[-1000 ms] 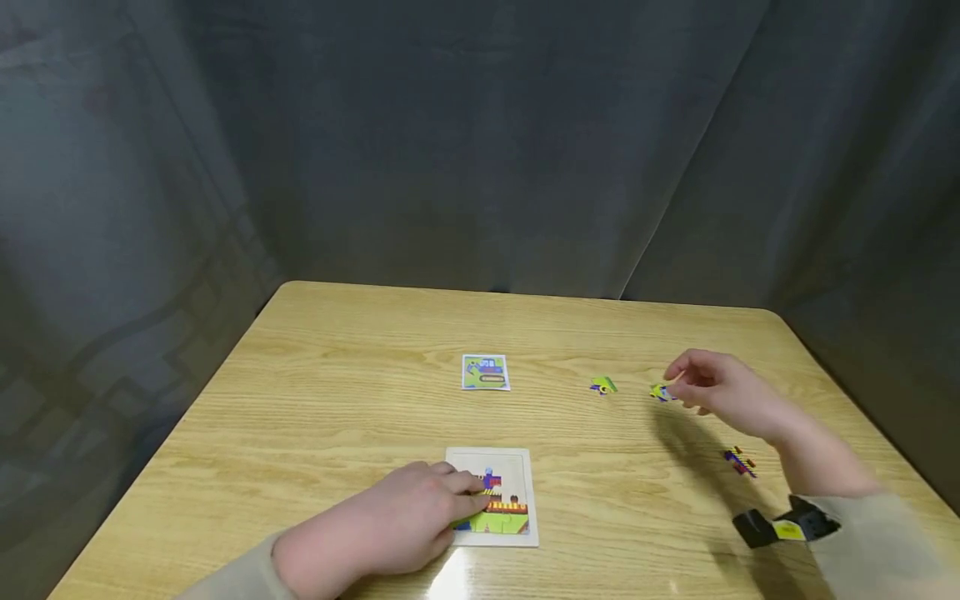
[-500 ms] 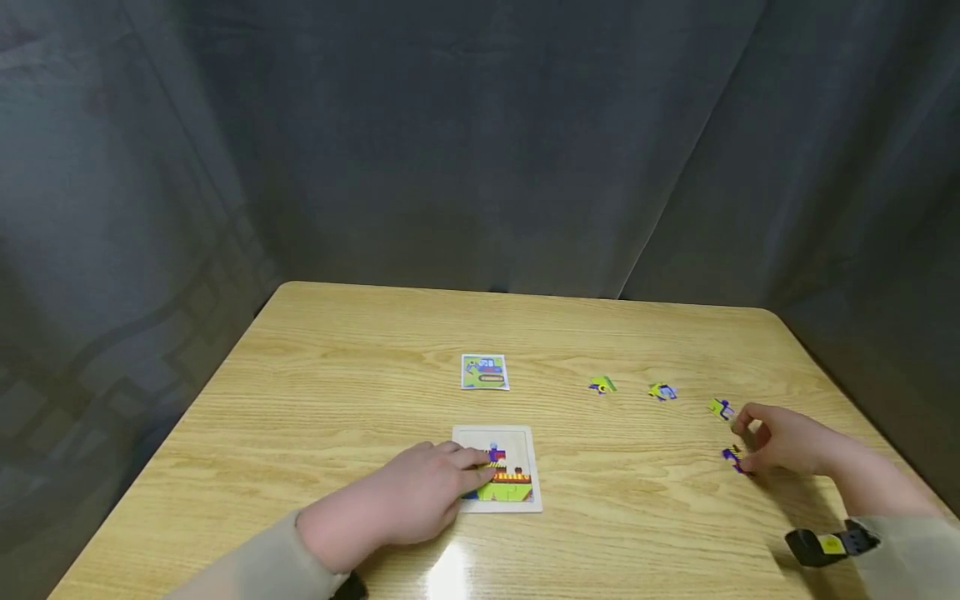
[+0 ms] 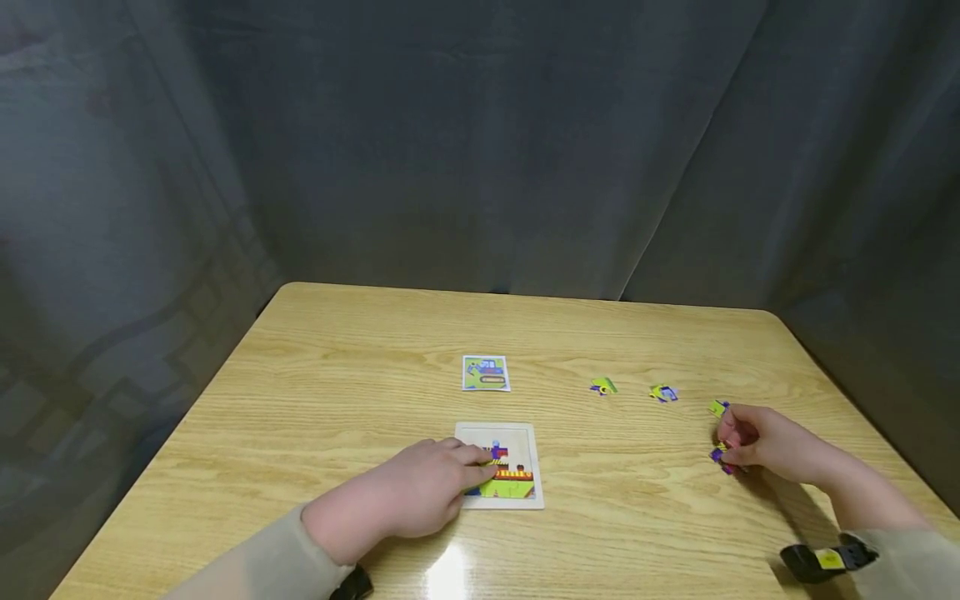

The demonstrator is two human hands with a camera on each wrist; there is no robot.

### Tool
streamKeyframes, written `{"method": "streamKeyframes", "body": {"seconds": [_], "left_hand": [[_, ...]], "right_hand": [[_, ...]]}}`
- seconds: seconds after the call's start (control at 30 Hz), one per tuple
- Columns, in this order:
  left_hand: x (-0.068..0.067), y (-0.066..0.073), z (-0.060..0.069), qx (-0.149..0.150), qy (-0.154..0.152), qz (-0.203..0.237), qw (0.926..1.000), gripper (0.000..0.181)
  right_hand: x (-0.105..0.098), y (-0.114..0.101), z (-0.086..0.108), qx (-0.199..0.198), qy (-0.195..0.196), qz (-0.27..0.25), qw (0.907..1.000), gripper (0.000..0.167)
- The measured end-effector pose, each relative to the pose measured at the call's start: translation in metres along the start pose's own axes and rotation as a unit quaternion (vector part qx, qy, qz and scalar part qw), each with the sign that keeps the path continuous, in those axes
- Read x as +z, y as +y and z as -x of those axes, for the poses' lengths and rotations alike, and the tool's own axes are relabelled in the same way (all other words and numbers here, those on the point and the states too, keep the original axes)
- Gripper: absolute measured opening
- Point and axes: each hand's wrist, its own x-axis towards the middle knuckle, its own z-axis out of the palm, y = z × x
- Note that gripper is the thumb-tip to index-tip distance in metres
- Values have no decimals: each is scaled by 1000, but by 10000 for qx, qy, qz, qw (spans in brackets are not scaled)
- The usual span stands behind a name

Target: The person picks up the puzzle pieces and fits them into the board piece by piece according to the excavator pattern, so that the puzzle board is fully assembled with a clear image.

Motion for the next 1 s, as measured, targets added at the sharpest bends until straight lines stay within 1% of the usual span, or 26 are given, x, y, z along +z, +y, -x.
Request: {"method": "streamKeyframes", "body": {"seconds": [0.03, 0.13, 0.27, 0.37, 0.47, 0.57, 0.7, 0.8, 0.9, 1.0], "left_hand": [[0, 0, 0, 24, 15, -22, 10000, 47], [0, -1, 0, 80, 49, -73, 9999, 47], [-1, 0, -1, 89, 39, -41, 9999, 47], [-2, 0, -1, 64, -10, -1, 10000, 47], [-2, 0, -1, 58, -40, 7, 10000, 47], [-3, 1, -1, 65, -50, 2, 10000, 47], [-4, 2, -1, 45, -51, 10, 10000, 48], [-5, 3, -2, 37, -27, 31, 10000, 48], [-4, 3, -2, 60, 16, 50, 10000, 49], [-4, 3, -3, 74, 37, 63, 9999, 49]], "right_hand": [[2, -4, -3, -5, 32, -180, 9998, 16], [11, -22, -14, -90, 182, -594, 9980, 17], [30, -54, -31, -242, 448, -858, 9950, 19], [48, -80, -44, -382, 478, -1171, 9912, 19], [67, -103, -55, -517, 357, -1519, 9864, 20], [87, -121, -65, -632, 173, -1886, 9799, 24], [113, -138, -76, -697, -25, -2255, 9717, 29], [129, -147, -82, -697, -200, -2465, 9664, 25], [141, -153, -85, -734, -347, -2476, 9655, 17], [146, -156, -87, -844, -422, -2191, 9711, 14]]}}
